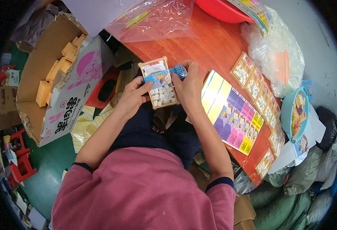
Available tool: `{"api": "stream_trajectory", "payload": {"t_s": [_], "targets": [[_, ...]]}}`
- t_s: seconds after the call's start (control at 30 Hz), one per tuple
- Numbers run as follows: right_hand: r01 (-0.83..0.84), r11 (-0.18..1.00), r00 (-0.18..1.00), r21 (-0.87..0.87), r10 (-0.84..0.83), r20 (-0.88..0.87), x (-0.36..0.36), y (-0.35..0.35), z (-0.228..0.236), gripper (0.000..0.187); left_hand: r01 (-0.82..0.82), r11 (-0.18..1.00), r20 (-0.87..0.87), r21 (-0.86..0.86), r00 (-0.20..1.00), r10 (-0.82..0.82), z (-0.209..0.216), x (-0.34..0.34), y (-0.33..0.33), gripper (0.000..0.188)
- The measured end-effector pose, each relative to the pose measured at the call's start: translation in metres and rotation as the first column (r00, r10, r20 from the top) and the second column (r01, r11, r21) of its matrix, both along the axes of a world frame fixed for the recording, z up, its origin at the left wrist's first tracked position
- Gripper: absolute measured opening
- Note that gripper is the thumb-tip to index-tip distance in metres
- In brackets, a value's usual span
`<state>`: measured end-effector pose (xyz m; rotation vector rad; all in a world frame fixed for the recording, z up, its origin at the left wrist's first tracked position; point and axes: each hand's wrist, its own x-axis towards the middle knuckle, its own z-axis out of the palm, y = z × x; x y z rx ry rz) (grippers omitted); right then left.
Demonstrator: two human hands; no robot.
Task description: Applying adhesive labels to small packaged products and organizing them on a workbench.
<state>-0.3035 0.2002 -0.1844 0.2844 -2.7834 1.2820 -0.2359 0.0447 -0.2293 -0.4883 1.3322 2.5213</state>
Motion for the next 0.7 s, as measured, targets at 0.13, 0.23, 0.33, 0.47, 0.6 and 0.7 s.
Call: {"api": "stream_trajectory", "payload": {"t_s": [0.13, 0.23, 0.33, 0.47, 0.6, 0.7], "targets": [[0.074, 0.904, 0.969, -0.421, 0.034, 0.243, -0.006, 0.008, -0.002, 0.029, -0.067, 0.919, -0.019, 0.388, 0.997, 0.081, -0.007, 0.000, 0.001, 0.028], [0.250, 0.604, 0.865, -0.757, 0.212, 0.455, 0.000, 0.012, 0.006, 0.021, -0.011, 0.843, -0.092, 0.538, 0.993, 0.071, 0.000, 0.002, 0.008, 0.037], [0.239, 0.571, 0.737, -0.785, 0.420, 0.530, 0.012, -0.004, 0.025, 0.024, 0.190, 0.662, -0.249, 0.725, 0.968, -0.004, -0.006, 0.004, 0.008, 0.039], [0.062, 0.746, 0.755, -0.663, 0.400, 0.520, 0.020, -0.013, 0.049, 0.030, 0.133, 0.677, -0.143, 0.723, 0.989, -0.043, -0.014, 0.014, 0.009, 0.042], [-0.039, 0.835, 0.815, -0.549, 0.344, 0.466, 0.020, -0.013, 0.045, 0.035, 0.135, 0.656, -0.085, 0.742, 0.990, -0.109, 0.000, 0.014, 0.006, 0.045], [-0.058, 0.849, 0.837, -0.526, 0.328, 0.438, 0.016, -0.011, 0.034, 0.037, -0.036, 0.643, 0.085, 0.765, 0.995, -0.045, 0.013, 0.013, 0.011, 0.044]]}}
